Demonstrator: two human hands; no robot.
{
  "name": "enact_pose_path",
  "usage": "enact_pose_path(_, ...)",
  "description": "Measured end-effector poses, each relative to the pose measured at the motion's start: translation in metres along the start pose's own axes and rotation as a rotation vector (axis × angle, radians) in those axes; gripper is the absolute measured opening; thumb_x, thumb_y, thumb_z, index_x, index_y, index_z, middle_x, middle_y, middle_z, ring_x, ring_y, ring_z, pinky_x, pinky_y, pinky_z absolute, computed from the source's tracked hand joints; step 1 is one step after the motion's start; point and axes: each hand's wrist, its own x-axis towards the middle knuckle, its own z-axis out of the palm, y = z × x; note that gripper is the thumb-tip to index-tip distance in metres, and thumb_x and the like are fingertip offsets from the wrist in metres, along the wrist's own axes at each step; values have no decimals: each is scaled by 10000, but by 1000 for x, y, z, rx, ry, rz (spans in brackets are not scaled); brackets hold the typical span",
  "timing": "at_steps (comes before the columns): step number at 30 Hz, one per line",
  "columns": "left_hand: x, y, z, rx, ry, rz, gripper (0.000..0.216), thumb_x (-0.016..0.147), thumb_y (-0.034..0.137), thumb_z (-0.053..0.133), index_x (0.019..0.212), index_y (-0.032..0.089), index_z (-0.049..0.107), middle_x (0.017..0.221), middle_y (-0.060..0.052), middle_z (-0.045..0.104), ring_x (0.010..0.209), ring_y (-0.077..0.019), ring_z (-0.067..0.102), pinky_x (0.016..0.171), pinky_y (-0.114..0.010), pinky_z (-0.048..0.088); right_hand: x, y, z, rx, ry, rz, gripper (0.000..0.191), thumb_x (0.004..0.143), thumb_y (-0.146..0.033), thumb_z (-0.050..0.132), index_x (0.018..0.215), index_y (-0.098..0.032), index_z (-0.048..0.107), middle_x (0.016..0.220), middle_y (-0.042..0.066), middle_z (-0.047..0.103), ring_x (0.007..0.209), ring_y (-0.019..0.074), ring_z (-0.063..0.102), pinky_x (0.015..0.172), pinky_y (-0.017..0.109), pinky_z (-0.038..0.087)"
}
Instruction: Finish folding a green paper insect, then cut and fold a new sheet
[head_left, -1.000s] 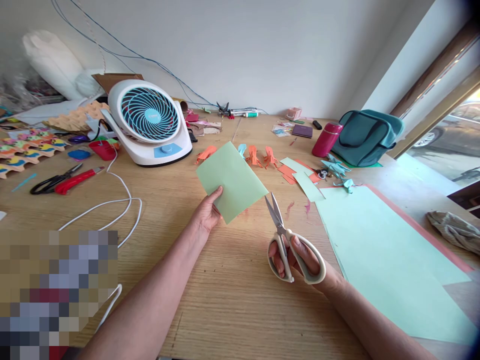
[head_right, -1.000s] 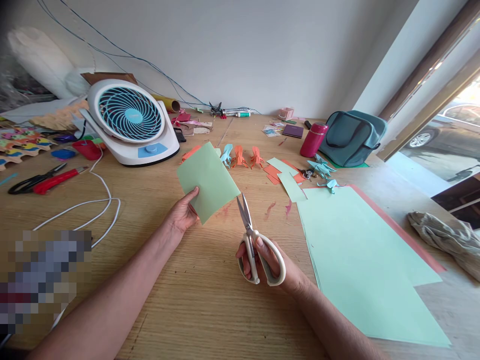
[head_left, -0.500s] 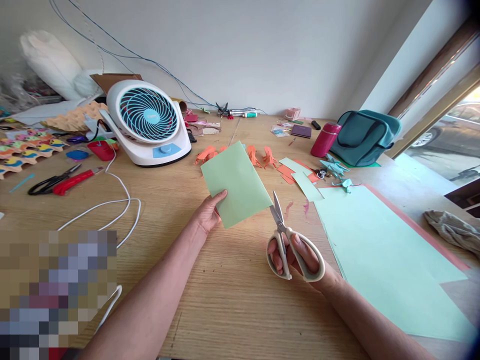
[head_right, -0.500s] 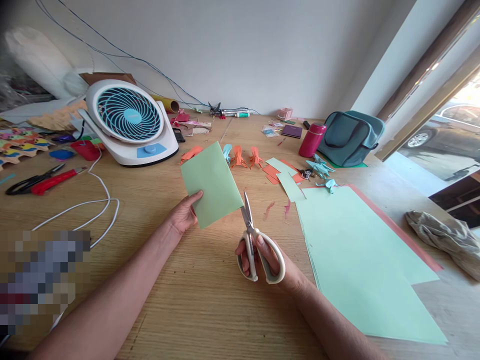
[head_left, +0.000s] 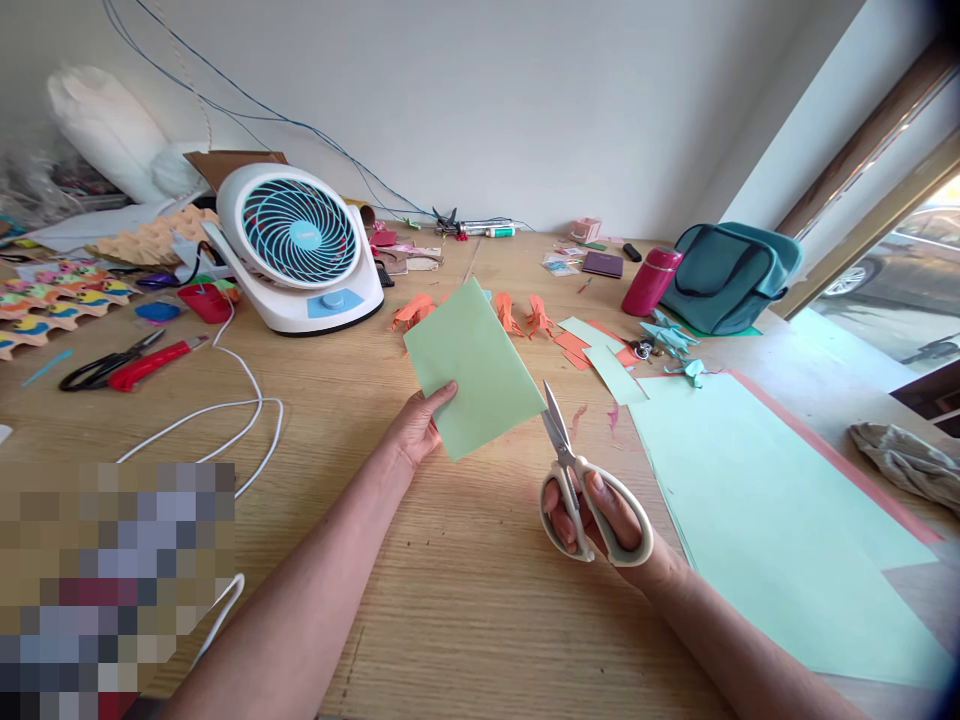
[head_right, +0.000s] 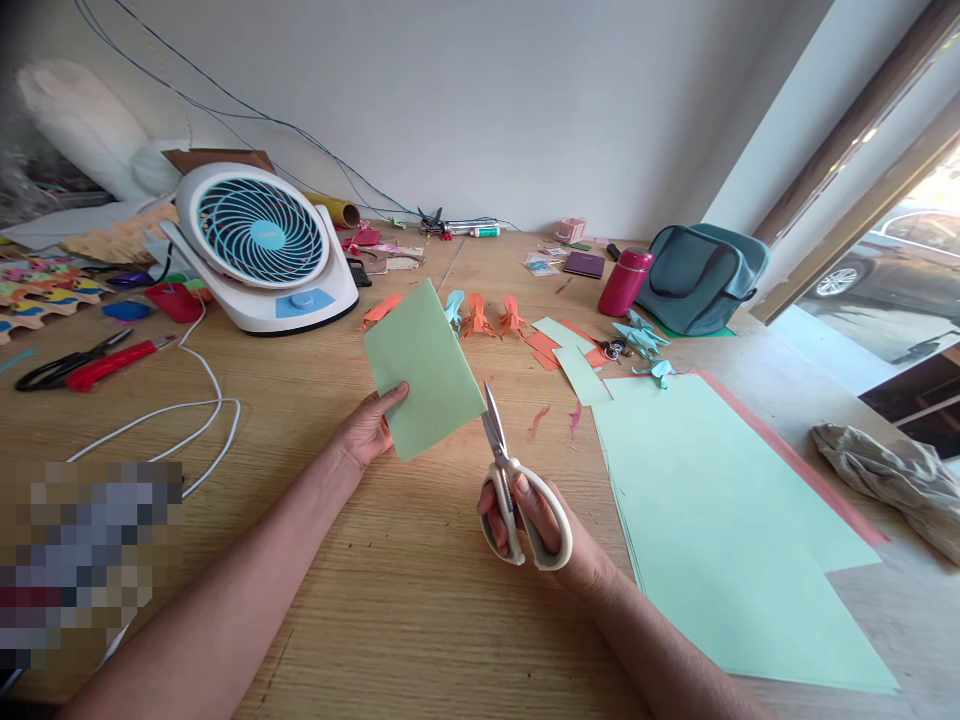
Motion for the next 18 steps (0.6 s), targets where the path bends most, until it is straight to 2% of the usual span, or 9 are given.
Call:
enact_pose_path(10, -1, 0, -1, -2, 4, 3, 377, 603, 209, 893, 940, 148, 734, 955, -111, 786, 1002, -265, 729, 945, -350, 564, 0, 4, 0, -12, 40, -22, 507, 986, -598, 392, 867, -155, 609, 539, -17, 487, 447, 104, 410, 450, 245, 319)
enact_pose_path(18, 0, 1, -2, 0, -2, -1, 430, 573, 222, 907, 958, 153, 727, 951, -92, 787, 972, -255, 733, 946, -361, 560, -3, 1, 4, -53, 58, -20, 494, 973, -611, 415, 827, -175, 593, 514, -25, 460, 441, 106, 390, 438, 243, 297)
